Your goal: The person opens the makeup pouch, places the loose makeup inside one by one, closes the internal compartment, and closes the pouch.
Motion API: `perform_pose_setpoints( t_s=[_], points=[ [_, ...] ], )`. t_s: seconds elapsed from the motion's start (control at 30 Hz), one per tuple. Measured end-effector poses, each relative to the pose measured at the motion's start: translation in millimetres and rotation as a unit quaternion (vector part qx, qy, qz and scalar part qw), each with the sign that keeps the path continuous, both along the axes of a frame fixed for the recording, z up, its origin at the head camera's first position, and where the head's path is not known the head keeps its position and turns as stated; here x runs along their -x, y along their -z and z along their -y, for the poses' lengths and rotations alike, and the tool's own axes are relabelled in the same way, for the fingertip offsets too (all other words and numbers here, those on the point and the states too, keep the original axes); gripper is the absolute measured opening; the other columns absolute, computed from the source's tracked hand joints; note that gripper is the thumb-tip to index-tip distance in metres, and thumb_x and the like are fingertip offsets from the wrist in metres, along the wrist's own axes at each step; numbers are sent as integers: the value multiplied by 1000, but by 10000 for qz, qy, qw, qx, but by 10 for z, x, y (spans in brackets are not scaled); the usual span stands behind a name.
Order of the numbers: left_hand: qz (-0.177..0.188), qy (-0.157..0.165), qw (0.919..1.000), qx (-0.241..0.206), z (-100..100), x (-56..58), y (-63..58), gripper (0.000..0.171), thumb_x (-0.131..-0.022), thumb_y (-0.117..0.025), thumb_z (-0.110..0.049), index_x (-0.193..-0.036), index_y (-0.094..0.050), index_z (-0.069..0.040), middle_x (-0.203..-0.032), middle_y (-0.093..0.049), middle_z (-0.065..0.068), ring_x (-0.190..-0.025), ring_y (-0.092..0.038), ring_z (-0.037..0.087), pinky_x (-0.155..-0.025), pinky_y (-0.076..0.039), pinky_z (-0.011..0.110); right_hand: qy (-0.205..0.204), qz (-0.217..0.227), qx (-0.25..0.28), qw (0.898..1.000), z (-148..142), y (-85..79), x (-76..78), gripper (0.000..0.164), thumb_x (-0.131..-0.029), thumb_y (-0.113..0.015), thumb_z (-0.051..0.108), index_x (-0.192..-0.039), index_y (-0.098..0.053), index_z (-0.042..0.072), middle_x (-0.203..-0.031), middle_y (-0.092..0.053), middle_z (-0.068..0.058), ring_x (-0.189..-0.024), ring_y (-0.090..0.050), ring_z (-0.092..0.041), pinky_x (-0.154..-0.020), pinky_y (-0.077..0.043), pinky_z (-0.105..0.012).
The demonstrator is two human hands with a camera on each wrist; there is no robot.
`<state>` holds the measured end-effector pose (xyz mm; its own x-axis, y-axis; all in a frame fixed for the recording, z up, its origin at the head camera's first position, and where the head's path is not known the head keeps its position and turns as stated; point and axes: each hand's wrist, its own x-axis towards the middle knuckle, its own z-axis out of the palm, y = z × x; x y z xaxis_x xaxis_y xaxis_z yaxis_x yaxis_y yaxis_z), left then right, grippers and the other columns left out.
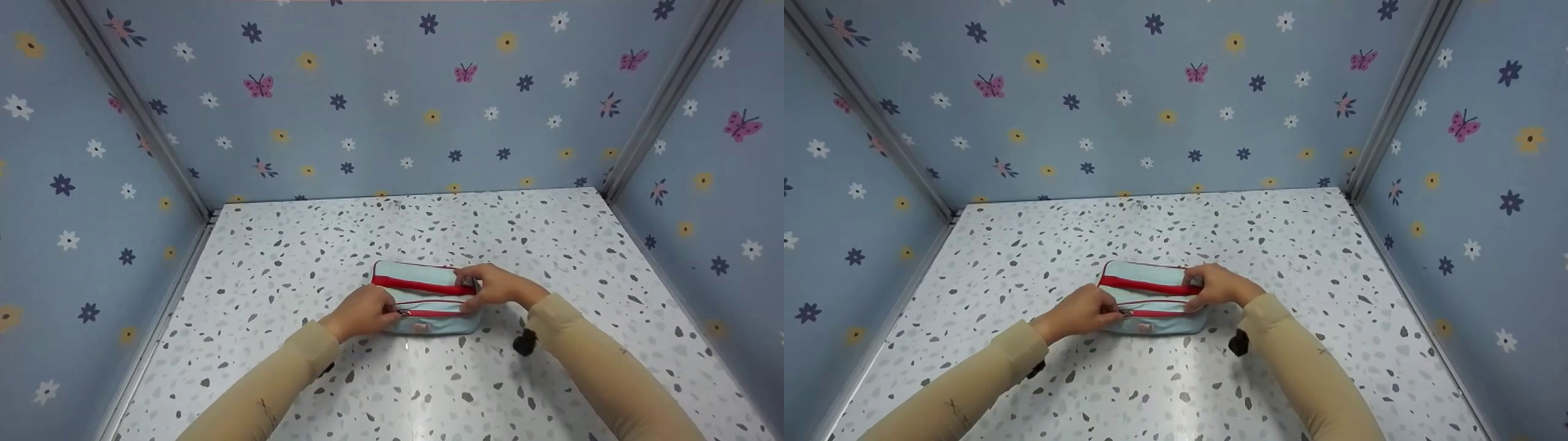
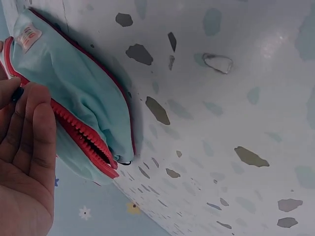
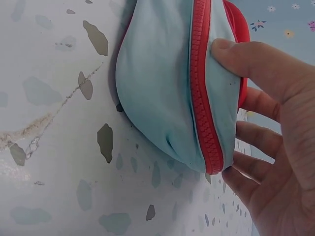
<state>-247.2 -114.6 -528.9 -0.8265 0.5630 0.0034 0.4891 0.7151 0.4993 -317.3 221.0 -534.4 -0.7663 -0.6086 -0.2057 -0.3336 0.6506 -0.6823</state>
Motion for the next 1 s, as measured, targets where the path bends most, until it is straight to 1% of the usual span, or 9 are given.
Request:
perform_pose_setpoints(
  t_s=[0.13,0.23,0.37,0.53,0.73,0.83,0.93,1.0],
  points=[
    [20,15,10000,-47,53,-1,-5,24,-99,-77,-19,-77,-76,-9,-65,-58,-8,-64,-48,9,-65,-43,28,-16,4,5,10000,-1,15,0,40,-83,-93,28,-116,-74,15,-163,-55,-19,-149,-52,-41,-125,-41,-62],
    [23,18,10000,-92,100,0,2,24,-99,-77,-20,-78,-77,-8,-66,-60,-6,-66,-49,10,-66,-45,29,-17,-11,-34,10000,-3,20,2,40,-83,-93,29,-116,-74,16,-162,-56,-19,-145,-54,-39,-124,-42,-62],
    [11,-35,10000,-6,164,9,25,21,-99,-79,-21,-82,-79,-8,-70,-66,-4,-69,-51,10,-68,-47,30,-27,-24,-78,10000,-2,20,6,40,-83,-93,30,-116,-74,16,-160,-57,-18,-140,-55,-37,-123,-42,-61],
    [71,-111,9999,52,270,13,32,20,-99,-80,-20,-82,-79,-9,-72,-66,-4,-69,-52,10,-66,-47,30,-38,-47,-106,9999,-8,19,9,43,-82,-93,30,-118,-74,16,-158,-58,-18,-140,-55,-37,-125,-40,-61],
    [294,-255,9992,-14,424,9,10,18,-100,-79,-18,-83,-80,-10,-70,-67,-7,-64,-56,7,-62,-49,27,14,-83,-183,9998,-22,25,5,43,-82,-94,30,-118,-73,18,-157,-59,-17,-140,-54,-37,-125,-40,-61],
    [444,-322,9985,-36,493,14,3,17,-101,-77,-17,-86,-81,-9,-70,-70,-7,-62,-58,8,-62,-50,28,2,-65,-101,9999,-26,30,-8,43,-82,-94,29,-118,-73,18,-158,-58,-17,-142,-54,-37,-124,-41,-61],
    [531,-365,9979,-6,550,37,7,18,-101,-76,-18,-89,-83,-7,-72,-72,-7,-61,-57,8,-61,-49,28,-13,-77,-50,10000,-22,34,-24,42,-83,-94,28,-118,-73,17,-160,-56,-17,-143,-53,-37,-123,-42,-60],
    [530,-396,9978,38,583,62,12,18,-101,-76,-18,-90,-83,-6,-72,-72,-6,-60,-56,8,-61,-48,28,-12,-74,-43,10000,-15,45,-29,43,-83,-94,28,-119,-72,17,-159,-57,-17,-141,-54,-36,-122,-43,-60]
  ],
)
